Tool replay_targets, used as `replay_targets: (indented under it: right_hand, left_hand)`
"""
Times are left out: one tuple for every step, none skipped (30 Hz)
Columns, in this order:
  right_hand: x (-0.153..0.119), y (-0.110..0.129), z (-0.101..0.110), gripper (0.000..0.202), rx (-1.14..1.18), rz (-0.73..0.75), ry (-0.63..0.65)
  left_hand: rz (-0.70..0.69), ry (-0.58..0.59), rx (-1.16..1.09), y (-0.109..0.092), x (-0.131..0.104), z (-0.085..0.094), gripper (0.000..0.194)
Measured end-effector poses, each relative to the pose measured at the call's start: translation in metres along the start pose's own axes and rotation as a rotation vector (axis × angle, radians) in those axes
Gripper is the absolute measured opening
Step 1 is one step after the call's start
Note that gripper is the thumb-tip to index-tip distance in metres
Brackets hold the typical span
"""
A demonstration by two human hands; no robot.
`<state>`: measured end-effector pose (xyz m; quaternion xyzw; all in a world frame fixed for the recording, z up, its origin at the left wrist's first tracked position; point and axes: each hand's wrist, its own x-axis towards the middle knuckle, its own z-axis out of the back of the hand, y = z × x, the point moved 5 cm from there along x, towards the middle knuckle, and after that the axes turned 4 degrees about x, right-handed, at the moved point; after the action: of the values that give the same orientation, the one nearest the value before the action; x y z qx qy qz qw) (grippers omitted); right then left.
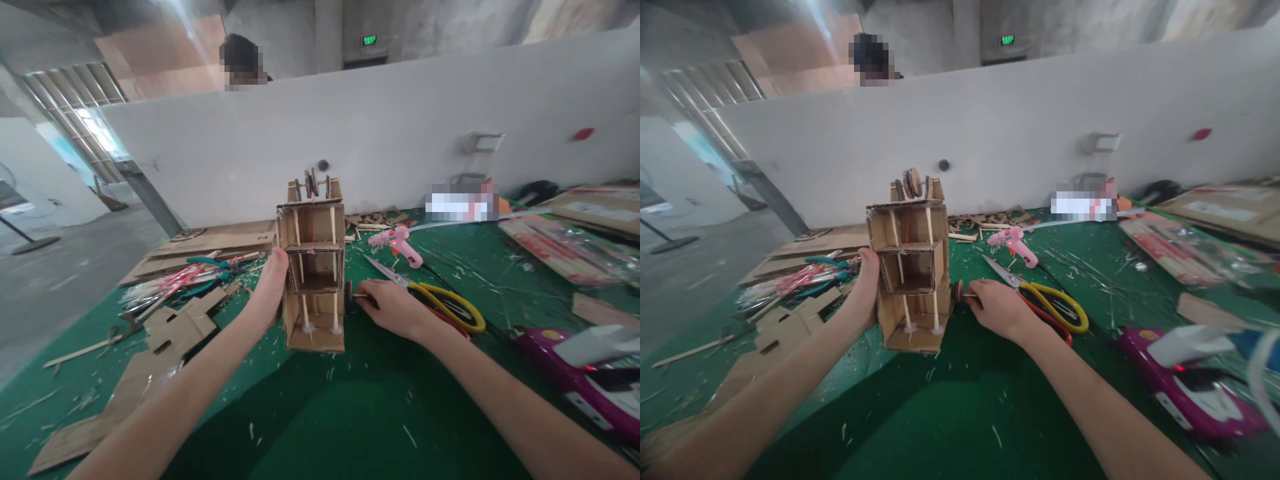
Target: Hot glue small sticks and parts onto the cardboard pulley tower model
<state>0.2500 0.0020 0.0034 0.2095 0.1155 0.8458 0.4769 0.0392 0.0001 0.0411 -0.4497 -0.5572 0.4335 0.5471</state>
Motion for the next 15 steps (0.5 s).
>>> replay_targets:
  right_hand:
    - [-0.001,0.001,0.0,0.014,0.004,0.009,0.013]
    - [-0.002,0.002,0.001,0.016,0.009,0.018,0.025]
    - [-0.002,0.003,0.001,0.018,0.017,0.028,0.035]
    - [-0.003,0.002,0.001,0.019,0.027,0.037,0.041]
    - [-0.003,0.002,0.002,0.02,0.04,0.047,0.041]
    - [-0.004,0.001,0.003,0.021,0.053,0.053,0.03]
    - [-0.004,0.001,0.004,0.021,0.066,0.055,0.011]
    - [-0.004,0.0,0.006,0.021,0.08,0.051,-0.016]
    - [-0.004,0.0,0.007,0.021,0.095,0.046,-0.048]
    - [-0.004,0.0,0.009,0.02,0.109,0.041,-0.084]
    - [-0.004,0.001,0.011,0.019,0.126,0.034,-0.117]
    - [-0.004,0.001,0.012,0.018,0.147,0.025,-0.148]
    - [-0.003,0.0,0.013,0.017,0.168,0.013,-0.176]
    - [-0.002,0.0,0.013,0.016,0.178,-0.002,-0.199]
    - [-0.001,-0.002,0.012,0.015,0.176,-0.016,-0.213]
  left_hand:
    - [-0.012,0.0,0.021,-0.002,0.0,0.0,0.076]
    - [-0.026,0.001,0.042,-0.005,0.001,0.0,0.077]
    - [-0.038,0.001,0.058,-0.007,0.001,-0.001,0.077]
    - [-0.055,0.006,0.077,-0.008,0.002,-0.001,0.076]
    - [-0.071,0.012,0.092,-0.009,0.003,0.0,0.075]
    - [-0.081,0.016,0.102,-0.009,0.004,0.0,0.074]
    - [-0.084,0.019,0.109,-0.009,0.005,0.001,0.073]
    - [-0.08,0.023,0.114,-0.007,0.006,0.003,0.072]
    - [-0.075,0.027,0.12,-0.005,0.007,0.004,0.071]
    - [-0.068,0.031,0.128,-0.002,0.008,0.006,0.07]
    - [-0.059,0.035,0.137,0.0,0.009,0.008,0.069]
    - [-0.05,0.037,0.146,0.003,0.01,0.01,0.068]
    - [-0.043,0.037,0.153,0.005,0.01,0.012,0.067]
    - [-0.038,0.039,0.156,0.007,0.011,0.013,0.066]
    - [-0.039,0.047,0.155,0.008,0.01,0.014,0.065]
